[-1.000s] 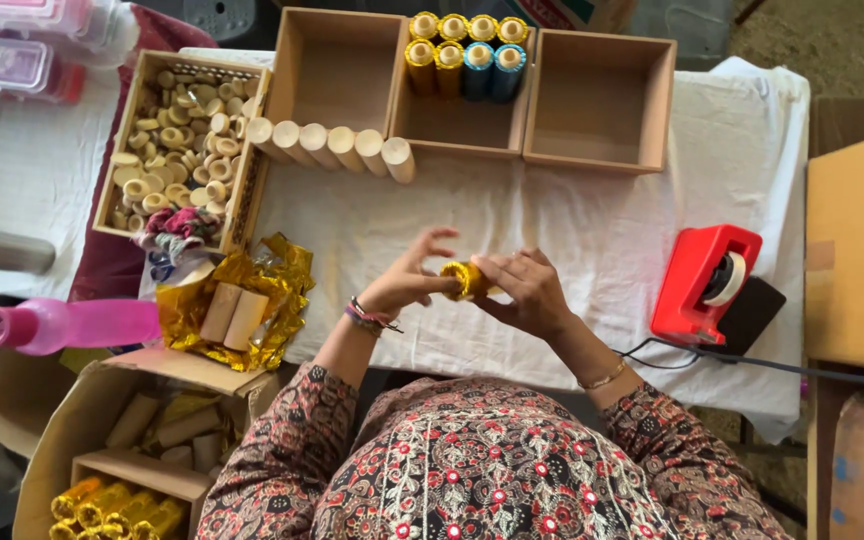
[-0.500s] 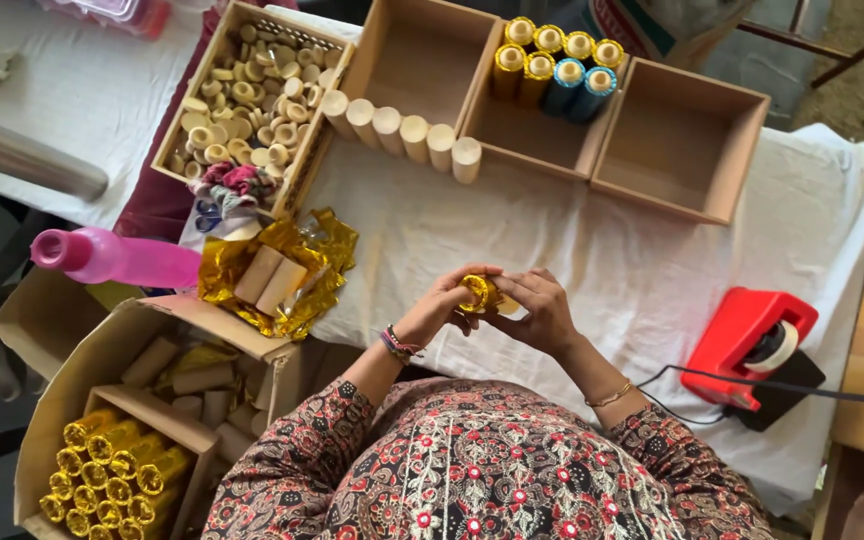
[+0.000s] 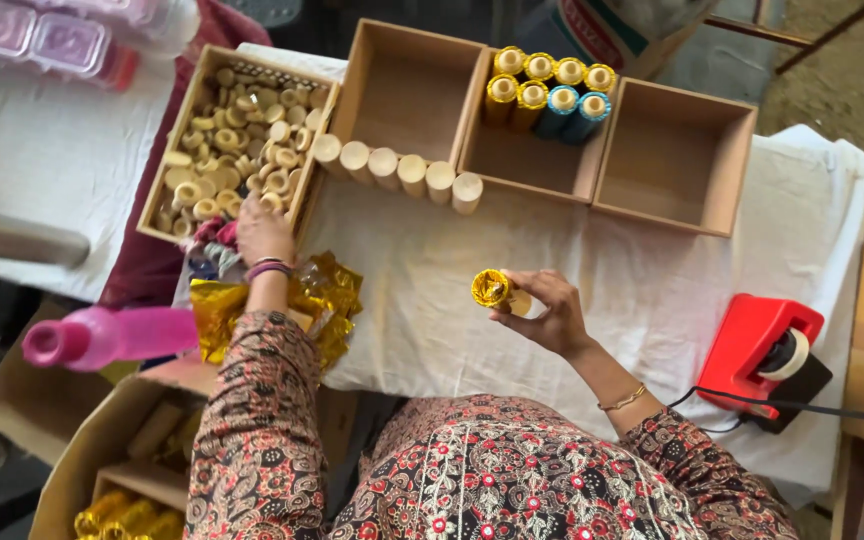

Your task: The recorder wraps several wooden cylinders in gold foil and places them in storage boxes.

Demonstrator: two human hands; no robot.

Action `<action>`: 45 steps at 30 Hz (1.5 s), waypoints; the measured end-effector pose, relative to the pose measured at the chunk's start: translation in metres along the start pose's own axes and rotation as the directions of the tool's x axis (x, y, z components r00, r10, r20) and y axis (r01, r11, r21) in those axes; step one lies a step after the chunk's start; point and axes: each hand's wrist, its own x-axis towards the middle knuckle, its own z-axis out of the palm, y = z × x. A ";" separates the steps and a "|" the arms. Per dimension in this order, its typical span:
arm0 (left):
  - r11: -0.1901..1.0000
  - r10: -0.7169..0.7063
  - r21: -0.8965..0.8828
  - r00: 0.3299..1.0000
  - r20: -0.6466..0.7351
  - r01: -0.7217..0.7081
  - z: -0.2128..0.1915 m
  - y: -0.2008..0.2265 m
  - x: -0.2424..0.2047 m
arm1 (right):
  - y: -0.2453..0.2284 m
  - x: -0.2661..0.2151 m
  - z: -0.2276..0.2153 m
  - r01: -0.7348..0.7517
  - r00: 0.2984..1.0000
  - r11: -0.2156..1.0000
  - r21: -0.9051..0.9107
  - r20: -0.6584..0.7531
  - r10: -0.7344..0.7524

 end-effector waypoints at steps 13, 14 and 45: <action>0.996 -0.095 0.020 0.965 0.244 0.093 -0.056 0.041 0.024 | -0.001 0.010 -0.003 -0.044 0.996 0.996 -0.076 -0.077 0.038; 0.984 -0.086 -0.140 0.983 0.161 0.109 -0.068 0.054 0.018 | -0.001 0.011 -0.001 -0.069 0.995 0.992 -0.110 -0.083 0.060; -0.025 0.588 -0.676 0.557 0.586 0.736 -0.206 0.237 -0.146 | -0.039 0.013 0.007 0.127 0.970 0.983 -0.135 -0.191 -0.151</action>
